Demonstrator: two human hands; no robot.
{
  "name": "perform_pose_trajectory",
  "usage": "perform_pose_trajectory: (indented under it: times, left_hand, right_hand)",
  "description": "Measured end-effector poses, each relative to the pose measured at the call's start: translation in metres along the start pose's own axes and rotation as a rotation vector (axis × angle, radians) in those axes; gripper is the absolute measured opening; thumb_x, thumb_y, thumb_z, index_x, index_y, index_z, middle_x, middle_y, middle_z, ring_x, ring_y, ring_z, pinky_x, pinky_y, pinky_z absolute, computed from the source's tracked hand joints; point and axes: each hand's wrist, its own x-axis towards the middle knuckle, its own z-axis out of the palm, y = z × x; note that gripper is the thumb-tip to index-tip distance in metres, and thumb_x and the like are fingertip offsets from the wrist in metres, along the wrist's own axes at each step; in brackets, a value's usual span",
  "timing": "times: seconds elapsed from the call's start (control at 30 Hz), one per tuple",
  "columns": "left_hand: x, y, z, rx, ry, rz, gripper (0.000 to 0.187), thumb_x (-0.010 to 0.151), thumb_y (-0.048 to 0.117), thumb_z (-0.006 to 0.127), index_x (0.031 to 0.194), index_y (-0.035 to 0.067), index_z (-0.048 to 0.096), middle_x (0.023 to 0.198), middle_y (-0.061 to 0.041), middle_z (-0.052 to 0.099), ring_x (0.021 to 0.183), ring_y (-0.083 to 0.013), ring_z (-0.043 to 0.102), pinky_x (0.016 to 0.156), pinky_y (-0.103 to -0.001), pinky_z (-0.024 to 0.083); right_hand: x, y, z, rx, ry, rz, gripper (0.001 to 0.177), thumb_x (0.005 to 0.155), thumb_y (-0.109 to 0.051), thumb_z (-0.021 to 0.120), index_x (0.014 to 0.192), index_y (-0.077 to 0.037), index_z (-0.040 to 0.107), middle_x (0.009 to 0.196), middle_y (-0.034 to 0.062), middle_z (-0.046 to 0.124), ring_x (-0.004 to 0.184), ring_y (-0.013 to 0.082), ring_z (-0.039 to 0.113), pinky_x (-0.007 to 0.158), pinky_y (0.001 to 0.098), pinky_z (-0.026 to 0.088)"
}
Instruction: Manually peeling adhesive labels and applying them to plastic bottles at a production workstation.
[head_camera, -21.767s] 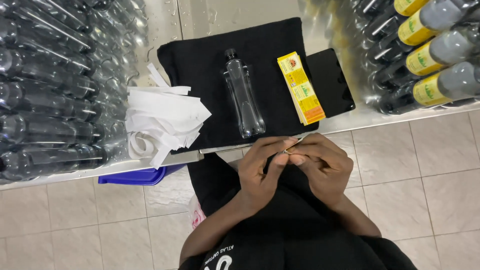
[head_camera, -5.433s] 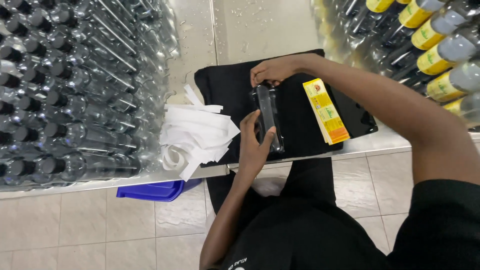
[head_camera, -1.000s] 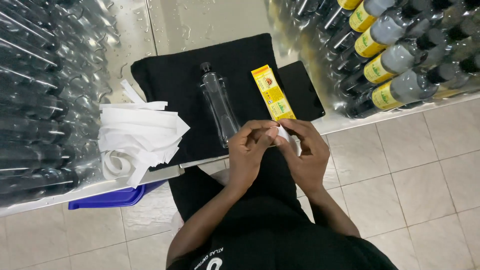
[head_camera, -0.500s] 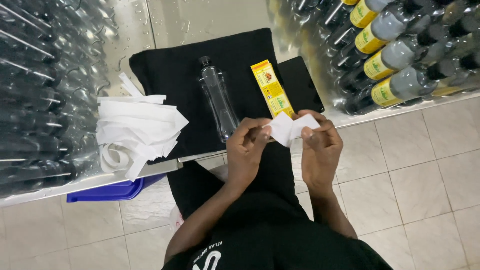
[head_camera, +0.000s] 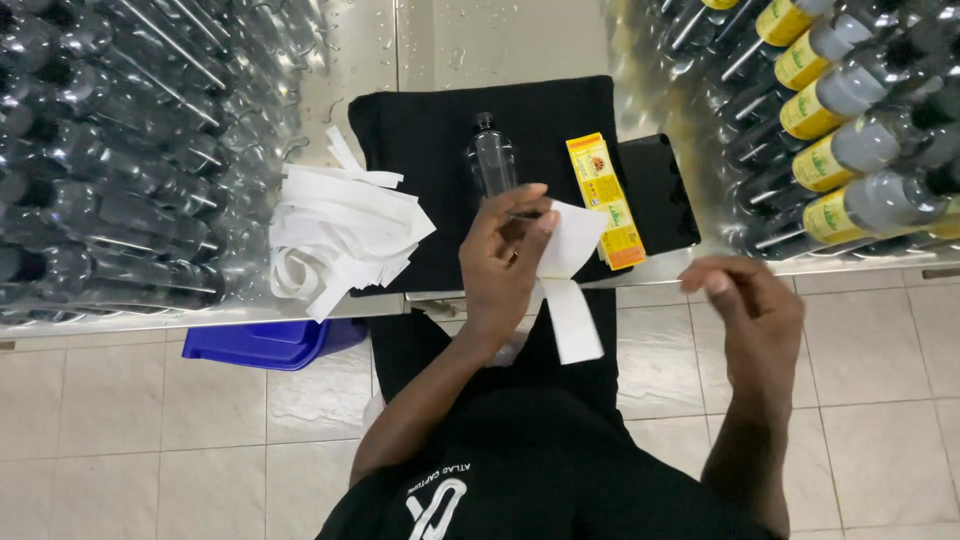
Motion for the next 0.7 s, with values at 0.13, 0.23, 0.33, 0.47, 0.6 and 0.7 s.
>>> perform_pose_trajectory:
  times: [0.13,0.23,0.33,0.47,0.6,0.7]
  left_hand:
    - [-0.013,0.001,0.013,0.011,-0.165,0.116,0.036,0.110,0.025,0.074,0.145,0.018,0.065,0.124,-0.013,0.078,0.103,-0.0356,0.081,0.091,-0.052,0.067]
    - [-0.019,0.010,0.010,0.049,-0.226,0.131,0.037,0.109,0.026,0.074,0.144,0.017,0.064,0.123,-0.014,0.079,0.101,-0.0376,0.082,0.091,-0.053,0.068]
    - [-0.021,0.011,0.009,0.028,-0.187,0.166,0.031,0.108,0.015,0.073,0.138,0.012,0.068,0.119,-0.016,0.081,0.104,-0.0405,0.081,0.094,-0.054,0.066]
    - [-0.029,-0.003,-0.008,0.187,-0.055,0.310,0.027,0.108,0.012,0.071,0.135,0.011,0.069,0.126,-0.011,0.080,0.112,-0.0334,0.080,0.096,-0.049,0.066]
    - [-0.050,-0.023,-0.009,0.081,-0.069,0.198,0.026,0.111,0.022,0.063,0.126,0.003,0.072,0.106,-0.015,0.086,0.096,-0.0314,0.085,0.087,-0.047,0.067]
    - [-0.060,0.002,0.008,-0.113,-0.166,0.201,0.035,0.112,0.026,0.060,0.132,-0.003,0.066,0.119,-0.022,0.082,0.111,-0.0379,0.079,0.097,-0.053,0.064]
  right_hand:
    - [0.026,-0.022,0.018,0.110,0.049,-0.354,0.036,0.105,-0.025,0.076,0.125,0.005,0.075,0.112,0.0234,0.075,0.109,0.0384,0.079,0.105,0.0497,0.059]
    - [0.026,-0.050,0.032,0.189,-0.074,-0.314,0.026,0.101,-0.014,0.078,0.119,0.004,0.076,0.106,0.0270,0.073,0.101,0.0483,0.078,0.099,0.0612,0.062]
    - [0.030,-0.031,0.036,0.215,-0.055,-0.281,0.022,0.102,-0.013,0.079,0.112,0.006,0.076,0.098,0.0274,0.071,0.091,0.0460,0.077,0.093,0.0583,0.062]
    - [0.027,-0.008,0.033,0.327,0.083,-0.225,0.025,0.106,-0.018,0.077,0.110,0.006,0.072,0.094,0.0176,0.067,0.093,0.0220,0.069,0.092,0.0456,0.059]
    - [0.026,0.013,0.036,0.506,0.248,-0.196,0.022,0.108,-0.018,0.074,0.110,0.003,0.069,0.097,0.0128,0.064,0.095,0.0192,0.065,0.093,0.0416,0.057]
    - [0.015,-0.005,0.047,0.542,0.243,-0.245,0.021,0.105,-0.014,0.075,0.105,0.005,0.068,0.094,0.0157,0.065,0.092,0.0205,0.065,0.087,0.0401,0.056]
